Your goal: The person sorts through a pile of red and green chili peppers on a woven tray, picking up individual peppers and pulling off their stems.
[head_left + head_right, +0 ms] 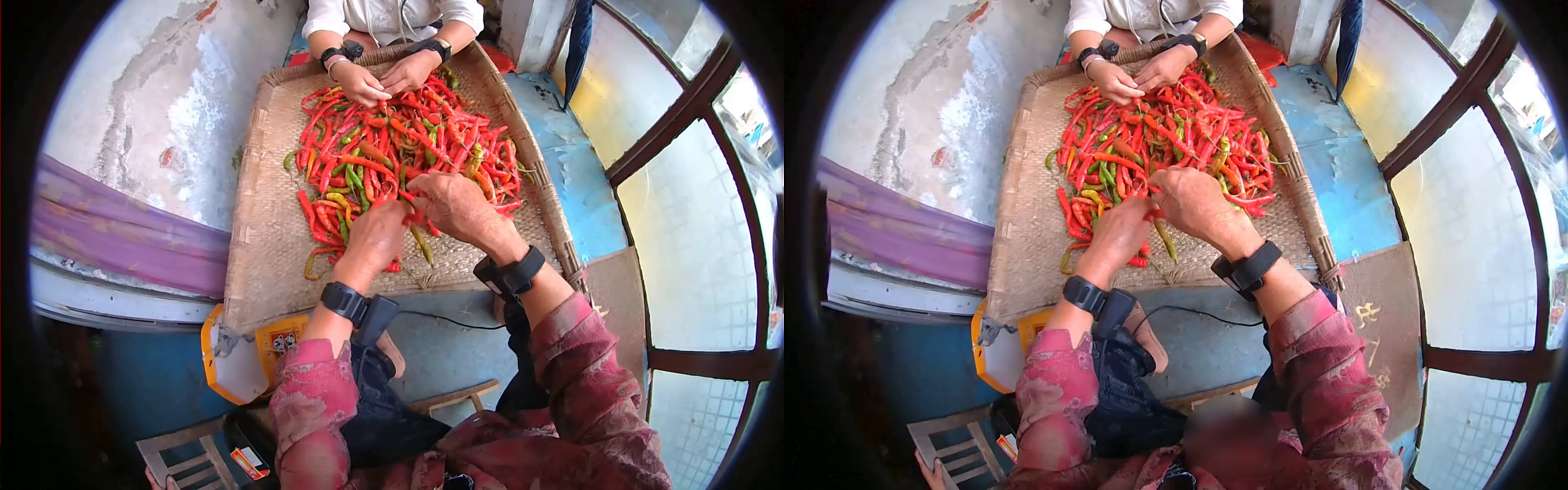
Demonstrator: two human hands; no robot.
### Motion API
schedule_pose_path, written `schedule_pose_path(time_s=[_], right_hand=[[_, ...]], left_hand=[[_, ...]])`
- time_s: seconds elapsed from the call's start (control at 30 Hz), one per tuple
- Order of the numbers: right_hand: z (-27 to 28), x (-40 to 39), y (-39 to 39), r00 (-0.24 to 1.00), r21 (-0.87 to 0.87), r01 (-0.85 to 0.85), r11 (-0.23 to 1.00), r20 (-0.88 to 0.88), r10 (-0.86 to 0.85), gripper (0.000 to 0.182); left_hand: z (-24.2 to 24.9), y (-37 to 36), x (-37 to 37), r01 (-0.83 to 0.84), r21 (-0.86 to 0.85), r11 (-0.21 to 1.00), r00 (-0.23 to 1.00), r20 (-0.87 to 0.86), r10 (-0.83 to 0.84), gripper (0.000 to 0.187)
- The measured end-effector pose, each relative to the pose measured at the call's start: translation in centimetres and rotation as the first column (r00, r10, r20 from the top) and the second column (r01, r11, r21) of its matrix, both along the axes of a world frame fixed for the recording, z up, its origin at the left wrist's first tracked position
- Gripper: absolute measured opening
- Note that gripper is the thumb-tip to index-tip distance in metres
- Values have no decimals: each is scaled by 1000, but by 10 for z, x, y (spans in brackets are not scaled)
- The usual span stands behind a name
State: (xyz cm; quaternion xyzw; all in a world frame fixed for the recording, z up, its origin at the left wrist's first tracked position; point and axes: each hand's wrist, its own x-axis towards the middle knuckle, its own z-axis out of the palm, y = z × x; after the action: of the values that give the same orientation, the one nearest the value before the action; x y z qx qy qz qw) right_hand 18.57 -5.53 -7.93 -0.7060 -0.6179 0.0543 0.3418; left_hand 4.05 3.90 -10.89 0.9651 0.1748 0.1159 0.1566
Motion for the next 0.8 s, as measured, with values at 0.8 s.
schedule_pose_path(time_s=[0.8], right_hand=[[26,41,-1,874,278,433,857,104,-475,39]], left_hand=[[-9,49,-34,-208,-490,846,875,293,385,26]])
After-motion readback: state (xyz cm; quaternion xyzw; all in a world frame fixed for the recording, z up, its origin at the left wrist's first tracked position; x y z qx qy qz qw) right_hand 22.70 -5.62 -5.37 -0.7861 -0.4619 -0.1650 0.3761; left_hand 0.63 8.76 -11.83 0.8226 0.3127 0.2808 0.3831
